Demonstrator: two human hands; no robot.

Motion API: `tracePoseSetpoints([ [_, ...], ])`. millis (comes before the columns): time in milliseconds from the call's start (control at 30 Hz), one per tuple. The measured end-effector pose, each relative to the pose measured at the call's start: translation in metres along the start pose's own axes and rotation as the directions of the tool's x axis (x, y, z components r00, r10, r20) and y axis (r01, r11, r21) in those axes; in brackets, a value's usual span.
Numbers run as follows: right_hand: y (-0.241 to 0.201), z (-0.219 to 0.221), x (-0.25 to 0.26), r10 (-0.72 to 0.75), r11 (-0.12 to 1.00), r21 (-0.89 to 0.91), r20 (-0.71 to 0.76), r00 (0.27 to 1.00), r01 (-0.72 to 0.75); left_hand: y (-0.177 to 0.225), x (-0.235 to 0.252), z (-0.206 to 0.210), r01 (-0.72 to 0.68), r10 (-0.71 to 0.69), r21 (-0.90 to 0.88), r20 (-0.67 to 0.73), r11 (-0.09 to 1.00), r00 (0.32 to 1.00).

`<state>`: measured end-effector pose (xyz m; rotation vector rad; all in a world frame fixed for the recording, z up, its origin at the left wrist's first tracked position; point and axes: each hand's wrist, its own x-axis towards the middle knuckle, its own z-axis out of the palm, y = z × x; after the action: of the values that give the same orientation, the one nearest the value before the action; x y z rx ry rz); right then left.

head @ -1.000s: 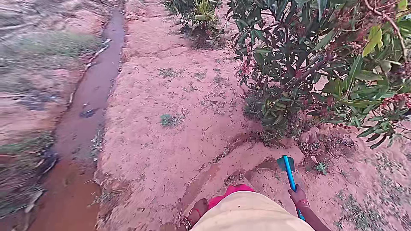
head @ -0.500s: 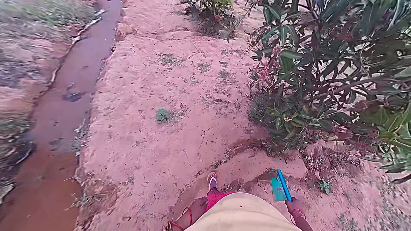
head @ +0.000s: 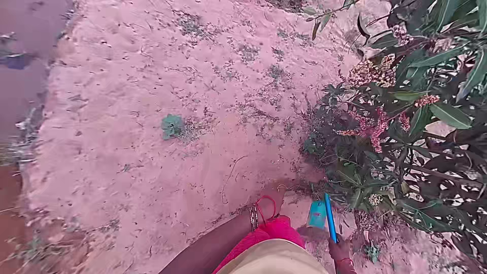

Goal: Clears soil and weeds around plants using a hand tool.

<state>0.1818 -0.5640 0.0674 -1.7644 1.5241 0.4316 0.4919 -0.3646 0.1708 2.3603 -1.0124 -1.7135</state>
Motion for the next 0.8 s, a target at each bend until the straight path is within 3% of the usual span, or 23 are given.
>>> tracePoseSetpoints([
  [167,-0.143,0.021,0.096,0.002,0.968,-0.247,0.151,0.989,0.036,0.038,0.066,-0.081,-0.343,0.348,-0.108,0.032,0.933,0.937],
  [267,-0.255,0.044,0.105,-0.018,0.964,-0.256,0.208,0.978,0.072,0.026,0.117,-0.125,-0.518,0.494,-0.293,-0.158,0.804,0.855],
  [300,-0.288,0.052,0.104,-0.014,0.971,-0.230,0.238,0.971,0.070,0.016,0.140,-0.128,-0.552,0.478,-0.410,-0.277,0.726,0.834],
  [367,-0.306,0.086,0.138,-0.122,0.969,-0.185,0.209,0.970,0.162,-0.002,0.197,-0.115,-0.581,0.262,-0.625,-0.530,0.521,0.806],
  [433,-0.317,0.120,0.200,-0.128,0.956,-0.233,0.207,0.970,0.176,-0.019,0.261,-0.099,-0.565,-0.015,-0.732,-0.615,0.380,0.788],
  [467,-0.326,0.142,0.233,-0.076,0.962,-0.242,0.200,0.977,0.125,-0.036,0.294,-0.089,-0.543,-0.091,-0.749,-0.614,0.378,0.784],
  [533,-0.341,0.168,0.281,0.024,0.971,-0.239,0.174,0.984,0.019,-0.069,0.343,-0.068,-0.396,-0.110,-0.794,-0.494,0.461,0.863],
  [600,-0.341,0.189,0.341,-0.019,0.990,-0.136,0.060,0.998,0.027,-0.099,0.382,-0.078,-0.120,-0.014,-0.786,-0.161,0.607,0.987],
  [633,-0.341,0.192,0.367,-0.046,0.994,-0.101,-0.009,0.999,0.045,-0.104,0.393,-0.085,-0.041,0.015,-0.773,-0.040,0.633,0.999],
  [733,-0.365,0.178,0.439,-0.106,0.994,-0.032,-0.242,0.964,0.102,-0.107,0.405,-0.091,-0.082,0.086,-0.782,-0.036,0.618,0.996],
  [800,-0.375,0.155,0.480,-0.117,0.989,0.036,-0.380,0.917,0.141,-0.112,0.409,-0.088,0.003,0.133,-0.747,0.123,0.665,0.983],
])
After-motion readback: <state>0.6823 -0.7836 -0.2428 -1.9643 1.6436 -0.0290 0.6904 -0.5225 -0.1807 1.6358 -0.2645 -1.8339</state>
